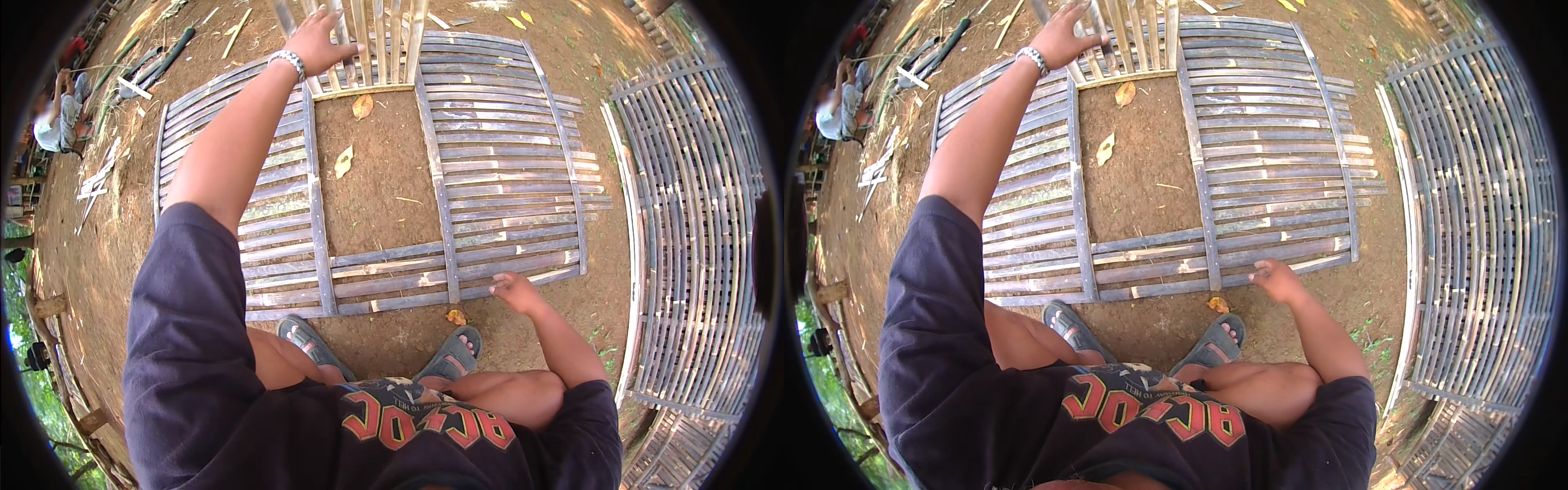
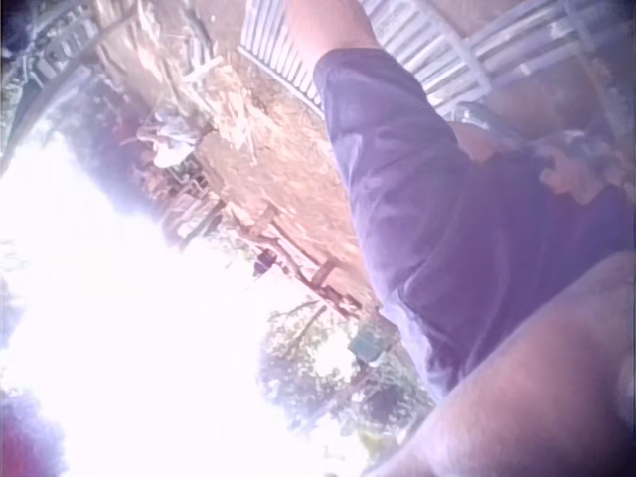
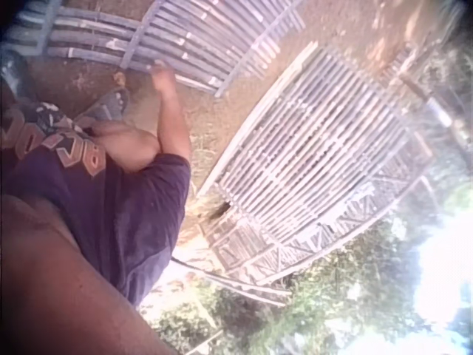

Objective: The person assembles a bamboo frame structure by arranging slats and using a machete to drive wooden pegs into the joints. The person positions the frame on the ground, aligns the pieces, and repeatedly strikes the pegs to secure the assembly.

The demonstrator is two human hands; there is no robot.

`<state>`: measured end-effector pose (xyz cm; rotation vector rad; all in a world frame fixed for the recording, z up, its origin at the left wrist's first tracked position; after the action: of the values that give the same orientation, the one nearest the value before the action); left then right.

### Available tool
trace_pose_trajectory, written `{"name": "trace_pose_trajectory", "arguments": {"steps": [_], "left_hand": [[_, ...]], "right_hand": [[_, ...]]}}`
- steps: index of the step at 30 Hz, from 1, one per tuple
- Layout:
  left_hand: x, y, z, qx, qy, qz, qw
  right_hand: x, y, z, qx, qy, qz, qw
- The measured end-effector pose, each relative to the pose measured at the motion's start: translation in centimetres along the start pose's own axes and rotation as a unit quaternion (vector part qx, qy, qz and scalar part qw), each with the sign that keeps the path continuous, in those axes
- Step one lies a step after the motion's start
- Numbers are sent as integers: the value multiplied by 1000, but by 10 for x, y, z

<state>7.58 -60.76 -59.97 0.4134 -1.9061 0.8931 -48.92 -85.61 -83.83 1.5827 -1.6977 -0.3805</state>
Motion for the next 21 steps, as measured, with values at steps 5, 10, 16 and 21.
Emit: {"name": "trace_pose_trajectory", "arguments": {"steps": [5,10,16,21], "left_hand": [[22,38,30,-2,137,-278,951],[2,149,7,-88,147,-365,915],[-24,268,-16,-57,143,-454,878],[-53,313,15,-30,211,-504,837]], "right_hand": [[5,12,-9,-23,-12,15,1000],[2,5,10,-19,43,13,999],[-7,7,14,-64,38,-20,997],[-14,2,12,-61,51,-30,996]]}}
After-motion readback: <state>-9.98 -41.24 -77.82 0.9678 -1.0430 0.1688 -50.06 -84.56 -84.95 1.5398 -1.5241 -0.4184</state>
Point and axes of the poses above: each hand's wrist, its own y-axis away from the middle knuckle, its own x-axis out of the back of the hand, z = x × y, the point moved 4 cm from there along -y, towards the middle knuckle, and after that the axes turned 15 degrees about -y, right-handed, at the moved point
